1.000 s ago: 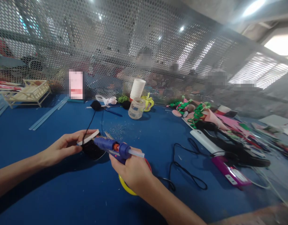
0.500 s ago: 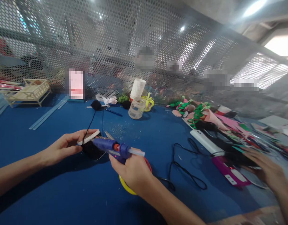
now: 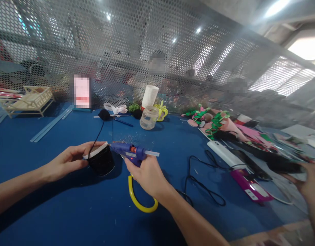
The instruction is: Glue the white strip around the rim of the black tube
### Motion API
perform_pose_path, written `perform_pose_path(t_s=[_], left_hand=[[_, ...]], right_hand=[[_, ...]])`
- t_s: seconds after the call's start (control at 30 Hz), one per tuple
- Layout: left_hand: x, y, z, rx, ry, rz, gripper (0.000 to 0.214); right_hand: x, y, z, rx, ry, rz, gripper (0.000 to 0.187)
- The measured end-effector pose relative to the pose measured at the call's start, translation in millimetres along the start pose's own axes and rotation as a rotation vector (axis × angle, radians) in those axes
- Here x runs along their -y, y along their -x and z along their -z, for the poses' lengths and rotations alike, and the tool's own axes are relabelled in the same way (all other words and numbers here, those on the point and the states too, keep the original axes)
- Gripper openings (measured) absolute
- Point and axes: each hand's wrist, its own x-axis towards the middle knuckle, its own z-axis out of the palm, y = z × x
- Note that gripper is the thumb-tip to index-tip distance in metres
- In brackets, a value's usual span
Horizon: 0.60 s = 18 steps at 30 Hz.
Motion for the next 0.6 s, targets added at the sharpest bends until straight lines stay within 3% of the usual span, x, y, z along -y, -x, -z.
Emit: perform_pose_path(t_s=[0.6], left_hand=[[0.4, 1.1, 0.1, -0.009, 0.001, 0.016, 0.018]], right_hand=[[1.4, 1.4, 0.6, 0.029, -0.039, -0.064, 0.024]])
